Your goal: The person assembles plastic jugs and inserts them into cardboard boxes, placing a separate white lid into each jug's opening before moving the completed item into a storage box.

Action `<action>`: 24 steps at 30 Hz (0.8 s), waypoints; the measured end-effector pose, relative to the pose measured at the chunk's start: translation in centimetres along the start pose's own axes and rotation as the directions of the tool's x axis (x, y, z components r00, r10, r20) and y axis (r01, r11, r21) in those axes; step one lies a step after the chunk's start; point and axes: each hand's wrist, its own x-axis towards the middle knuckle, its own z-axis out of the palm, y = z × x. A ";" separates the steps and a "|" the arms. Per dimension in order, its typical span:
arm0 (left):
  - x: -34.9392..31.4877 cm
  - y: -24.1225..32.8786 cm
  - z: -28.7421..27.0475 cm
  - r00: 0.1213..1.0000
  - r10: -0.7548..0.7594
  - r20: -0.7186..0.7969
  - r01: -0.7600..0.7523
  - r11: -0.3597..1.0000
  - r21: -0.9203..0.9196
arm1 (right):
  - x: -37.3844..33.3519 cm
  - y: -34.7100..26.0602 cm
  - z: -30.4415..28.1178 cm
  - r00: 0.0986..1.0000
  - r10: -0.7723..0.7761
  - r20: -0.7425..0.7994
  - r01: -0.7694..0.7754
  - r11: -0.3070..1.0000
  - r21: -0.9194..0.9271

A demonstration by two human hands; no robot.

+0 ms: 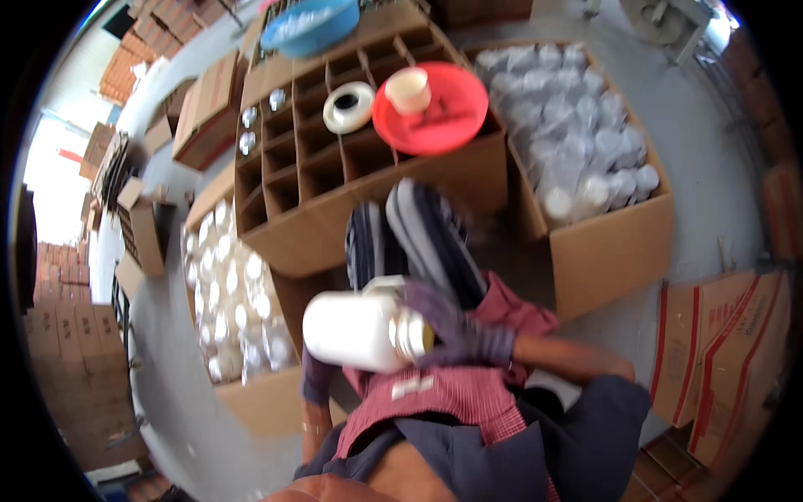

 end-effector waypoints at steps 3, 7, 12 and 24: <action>2.6 -0.8 -1.7 0.971 0.177 0.160 -0.189 0.980 0.061 | 5.4 -2.3 -2.6 0.996 -0.042 0.084 0.023 0.975 0.223; 3.6 -1.7 -1.8 0.975 0.065 0.213 -0.013 0.972 -0.237 | 9.3 -4.5 -2.9 0.943 -0.258 0.209 0.198 0.942 0.269; 2.8 -2.0 -0.3 0.967 0.012 0.255 0.100 0.901 -0.421 | 11.3 -5.9 -3.1 0.979 -0.104 0.178 0.088 0.991 0.097; 2.6 -4.3 7.7 0.996 -0.082 0.021 0.060 0.512 -0.857 | 14.9 -6.2 -5.5 0.997 -0.063 0.037 0.039 0.889 0.457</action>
